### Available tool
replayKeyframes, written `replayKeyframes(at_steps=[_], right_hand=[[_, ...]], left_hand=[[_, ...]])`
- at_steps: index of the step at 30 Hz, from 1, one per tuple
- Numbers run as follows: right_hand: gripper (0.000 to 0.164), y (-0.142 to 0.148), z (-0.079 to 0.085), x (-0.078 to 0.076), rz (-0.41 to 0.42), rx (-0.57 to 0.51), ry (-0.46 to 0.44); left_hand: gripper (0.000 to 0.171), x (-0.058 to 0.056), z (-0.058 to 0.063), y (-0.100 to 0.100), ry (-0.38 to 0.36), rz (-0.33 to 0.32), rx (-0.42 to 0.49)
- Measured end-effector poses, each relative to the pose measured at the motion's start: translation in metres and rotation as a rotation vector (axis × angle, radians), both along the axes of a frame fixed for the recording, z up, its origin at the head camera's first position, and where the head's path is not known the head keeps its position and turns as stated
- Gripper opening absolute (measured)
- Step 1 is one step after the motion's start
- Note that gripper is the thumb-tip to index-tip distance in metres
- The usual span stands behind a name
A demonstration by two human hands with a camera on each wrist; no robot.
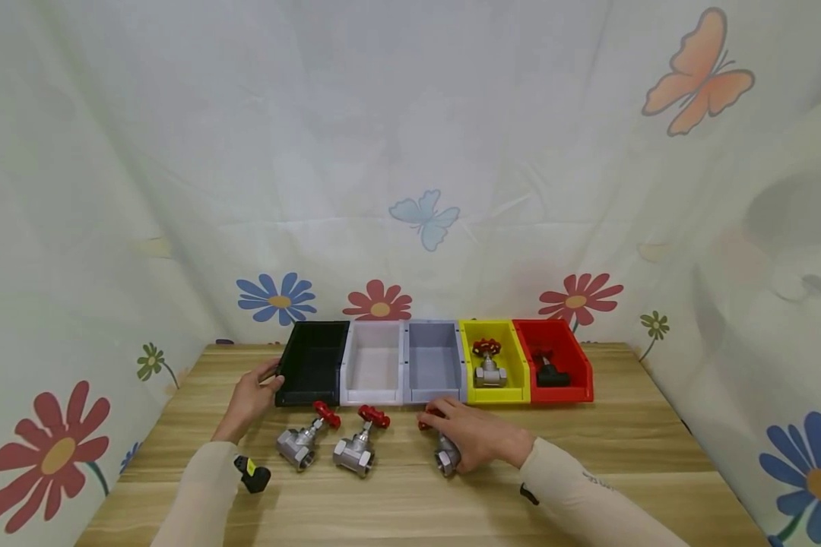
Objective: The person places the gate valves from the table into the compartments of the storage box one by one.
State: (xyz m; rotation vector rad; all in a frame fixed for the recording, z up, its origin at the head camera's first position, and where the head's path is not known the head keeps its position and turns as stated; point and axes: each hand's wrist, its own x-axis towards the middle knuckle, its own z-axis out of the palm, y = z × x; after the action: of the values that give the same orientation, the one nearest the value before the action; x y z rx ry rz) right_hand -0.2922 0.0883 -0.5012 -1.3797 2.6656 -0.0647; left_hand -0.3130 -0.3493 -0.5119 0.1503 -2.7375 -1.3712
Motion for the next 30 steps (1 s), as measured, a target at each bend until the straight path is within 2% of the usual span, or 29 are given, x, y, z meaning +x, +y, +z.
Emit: replayKeyframes(at_steps=[6,12,30], right_hand=[[0.102,0.001,0.004,0.003,0.000,-0.019,0.003],[0.100,0.002,0.012,0.007,-0.034,-0.026,-0.012],[0.097,0.006,0.039,0.012,-0.026,-0.089,0.050]], left_hand=[[0.051,0.000,0.001,0.001,-0.004,-0.001,0.006],[0.052,-0.001,-0.001,0.000,-0.003,-0.015,0.016],[0.052,0.000,0.000,0.001,-0.011,-0.004,-0.010]])
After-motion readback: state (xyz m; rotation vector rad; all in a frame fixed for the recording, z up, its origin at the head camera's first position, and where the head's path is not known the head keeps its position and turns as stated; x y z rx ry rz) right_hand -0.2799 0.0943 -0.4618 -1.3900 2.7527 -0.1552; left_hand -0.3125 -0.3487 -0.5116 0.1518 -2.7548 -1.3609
